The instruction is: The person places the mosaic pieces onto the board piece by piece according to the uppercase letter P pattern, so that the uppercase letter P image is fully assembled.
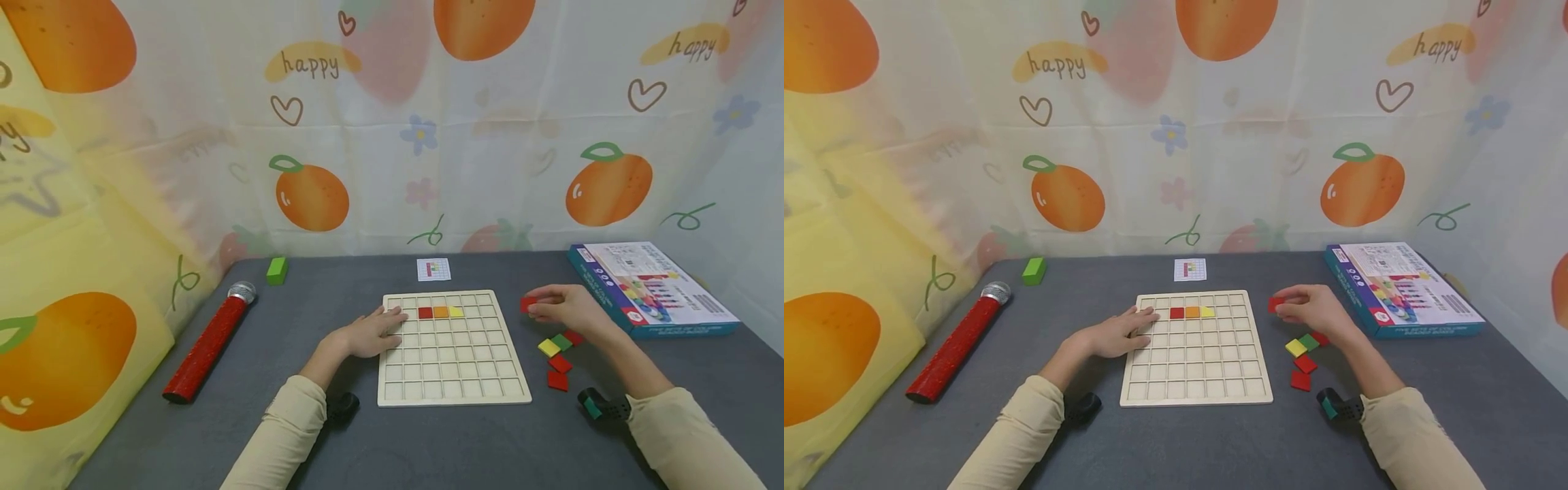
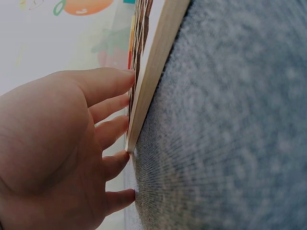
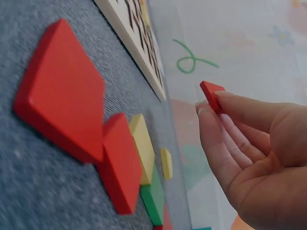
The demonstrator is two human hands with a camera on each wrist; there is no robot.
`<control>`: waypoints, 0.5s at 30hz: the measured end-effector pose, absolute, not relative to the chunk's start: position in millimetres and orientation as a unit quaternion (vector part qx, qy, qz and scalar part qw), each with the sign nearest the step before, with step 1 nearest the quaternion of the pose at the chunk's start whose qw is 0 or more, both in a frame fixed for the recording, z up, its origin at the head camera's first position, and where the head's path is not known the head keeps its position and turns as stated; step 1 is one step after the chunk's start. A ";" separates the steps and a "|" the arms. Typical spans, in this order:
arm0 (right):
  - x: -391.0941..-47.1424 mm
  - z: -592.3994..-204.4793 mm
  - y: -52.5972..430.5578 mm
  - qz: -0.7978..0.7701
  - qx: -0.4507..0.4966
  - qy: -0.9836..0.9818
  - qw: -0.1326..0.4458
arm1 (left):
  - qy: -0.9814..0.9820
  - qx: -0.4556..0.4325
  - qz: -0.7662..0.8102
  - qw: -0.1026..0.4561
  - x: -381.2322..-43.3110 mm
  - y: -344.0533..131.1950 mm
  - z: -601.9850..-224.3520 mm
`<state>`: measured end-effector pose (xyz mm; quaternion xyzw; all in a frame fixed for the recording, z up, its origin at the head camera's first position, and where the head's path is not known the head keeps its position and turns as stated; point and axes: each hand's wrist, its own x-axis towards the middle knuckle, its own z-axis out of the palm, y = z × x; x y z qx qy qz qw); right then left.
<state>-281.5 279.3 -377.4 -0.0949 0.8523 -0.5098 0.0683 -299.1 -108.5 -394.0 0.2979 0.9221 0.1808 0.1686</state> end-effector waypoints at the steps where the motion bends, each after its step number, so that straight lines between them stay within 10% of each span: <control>1: -281.6 -377.8 277.7 -0.512 -0.097 0.850 0.072 | 0.922 0.298 0.180 0.168 -299.3 -108.6 -393.8; 15: -294.2 -386.3 257.0 -0.539 -0.112 0.824 0.135 | 0.924 0.292 0.181 0.168 -296.8 -107.1 -390.6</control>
